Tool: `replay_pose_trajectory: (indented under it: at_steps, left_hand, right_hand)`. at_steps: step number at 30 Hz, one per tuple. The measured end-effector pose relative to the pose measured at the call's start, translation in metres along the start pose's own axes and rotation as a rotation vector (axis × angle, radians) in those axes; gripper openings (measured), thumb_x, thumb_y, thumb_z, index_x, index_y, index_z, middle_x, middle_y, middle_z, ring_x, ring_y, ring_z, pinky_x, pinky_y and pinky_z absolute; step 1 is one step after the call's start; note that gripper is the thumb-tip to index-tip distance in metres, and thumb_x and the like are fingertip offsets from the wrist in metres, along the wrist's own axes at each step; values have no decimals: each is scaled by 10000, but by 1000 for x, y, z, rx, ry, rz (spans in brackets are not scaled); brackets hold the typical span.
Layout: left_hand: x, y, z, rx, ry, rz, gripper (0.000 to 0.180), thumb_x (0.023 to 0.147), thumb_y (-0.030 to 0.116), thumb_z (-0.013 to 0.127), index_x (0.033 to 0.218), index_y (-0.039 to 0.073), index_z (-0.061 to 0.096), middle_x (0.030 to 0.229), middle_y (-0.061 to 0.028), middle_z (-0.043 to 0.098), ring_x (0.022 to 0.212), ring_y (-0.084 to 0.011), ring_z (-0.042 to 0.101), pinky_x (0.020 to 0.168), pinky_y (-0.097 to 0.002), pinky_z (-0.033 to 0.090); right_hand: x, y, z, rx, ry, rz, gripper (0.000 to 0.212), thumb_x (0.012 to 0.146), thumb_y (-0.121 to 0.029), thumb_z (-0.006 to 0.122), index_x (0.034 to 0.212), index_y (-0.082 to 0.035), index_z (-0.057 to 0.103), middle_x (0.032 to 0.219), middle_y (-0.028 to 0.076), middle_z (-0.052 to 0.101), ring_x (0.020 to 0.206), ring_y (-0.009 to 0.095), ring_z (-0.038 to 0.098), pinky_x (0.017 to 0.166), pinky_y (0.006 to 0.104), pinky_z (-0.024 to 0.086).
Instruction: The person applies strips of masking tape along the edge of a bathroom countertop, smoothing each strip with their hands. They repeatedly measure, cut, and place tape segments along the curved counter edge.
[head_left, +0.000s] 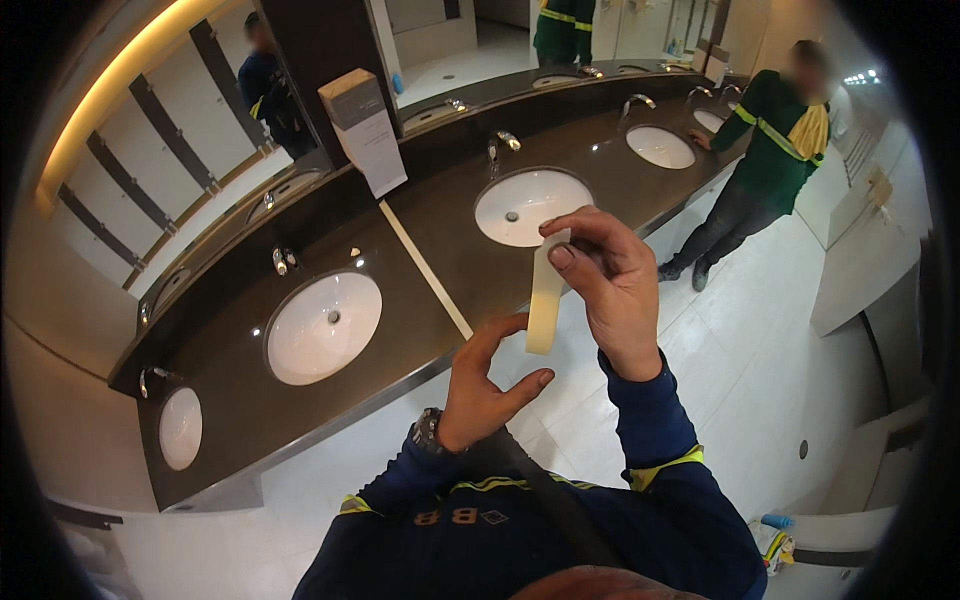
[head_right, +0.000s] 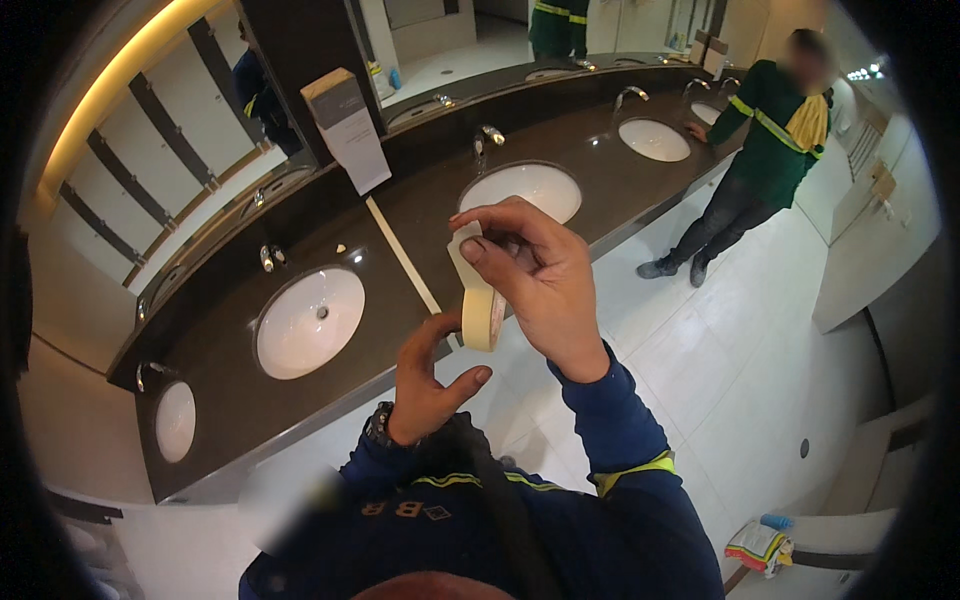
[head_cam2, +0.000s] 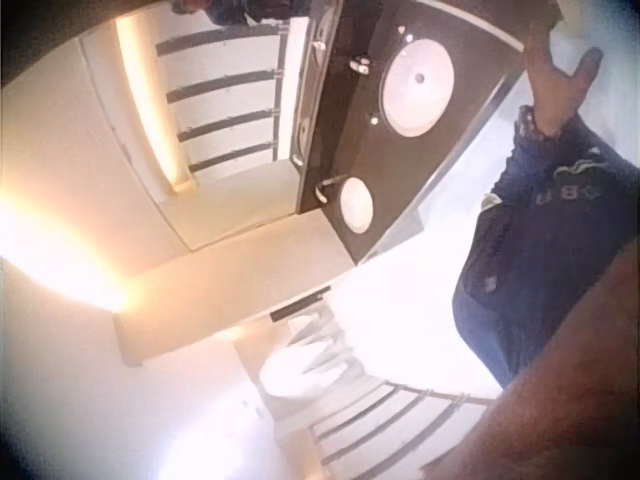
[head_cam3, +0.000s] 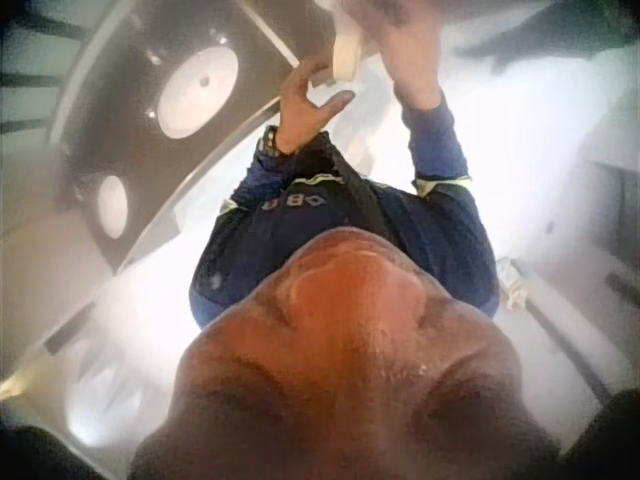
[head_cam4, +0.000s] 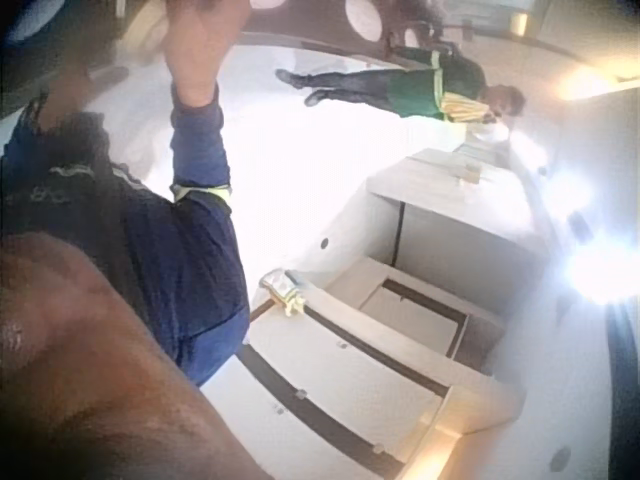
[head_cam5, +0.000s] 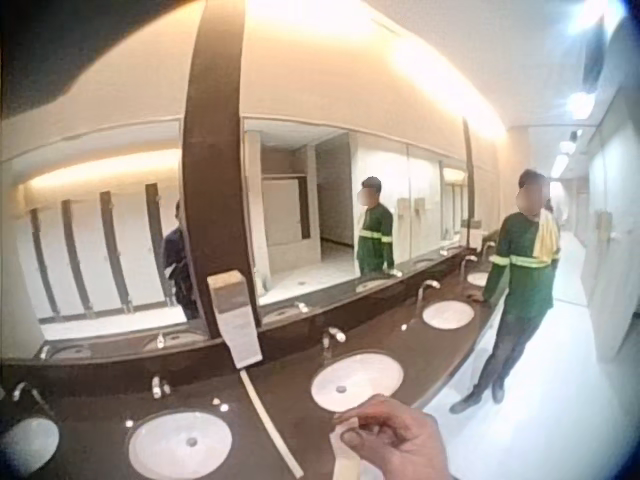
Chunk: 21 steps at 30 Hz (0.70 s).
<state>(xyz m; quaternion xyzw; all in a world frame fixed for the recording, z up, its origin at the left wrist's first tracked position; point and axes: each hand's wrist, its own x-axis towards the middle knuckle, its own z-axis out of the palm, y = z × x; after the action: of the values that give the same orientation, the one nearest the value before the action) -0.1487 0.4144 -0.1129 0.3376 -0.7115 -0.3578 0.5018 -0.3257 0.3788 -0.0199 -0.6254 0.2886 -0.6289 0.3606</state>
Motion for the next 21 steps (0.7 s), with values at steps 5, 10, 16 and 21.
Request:
replay_pose_trajectory:
  at_steps: [5, 10, 16, 21]
  left_hand:
    - [6, 2, -2, -55, 16, 110, 478, 786, 183, 875, 1198, 24, 695, 1209, -145, 714, 1181, -318, 665, 1053, -420, 483]
    - [14, -17, 4, -45, 0, 163, 483, 780, 158, 895, 1180, 5, 673, 1108, -168, 731, 1126, -344, 687, 1018, -425, 509]
    - [31, -11, 11, -80, -144, 136, 591, 873, 245, 862, 1292, -47, 564, 1016, -132, 732, 944, -197, 722, 876, -338, 558]
    - [57, -14, 37, 21, -187, 186, 565, 908, 221, 818, 1317, -60, 546, 987, -140, 730, 906, -193, 726, 839, -324, 566]
  right_hand:
    - [13, -6, 14, 52, 71, 78, 197, 970, -62, 728, 1159, -5, 724, 1122, 55, 746, 989, 85, 663, 879, 246, 536]
    - [24, 11, 23, 131, 120, 69, 209, 966, -96, 748, 1154, -9, 721, 1093, 40, 746, 974, 84, 661, 876, 238, 524]
    - [32, 14, -7, 103, 227, 89, 152, 969, -54, 737, 1112, -18, 699, 1099, 45, 729, 963, 97, 666, 910, 254, 515]
    - [54, 31, -64, 169, 366, 16, 149, 983, -51, 716, 1126, -29, 682, 1103, 65, 708, 934, 139, 677, 888, 277, 538]
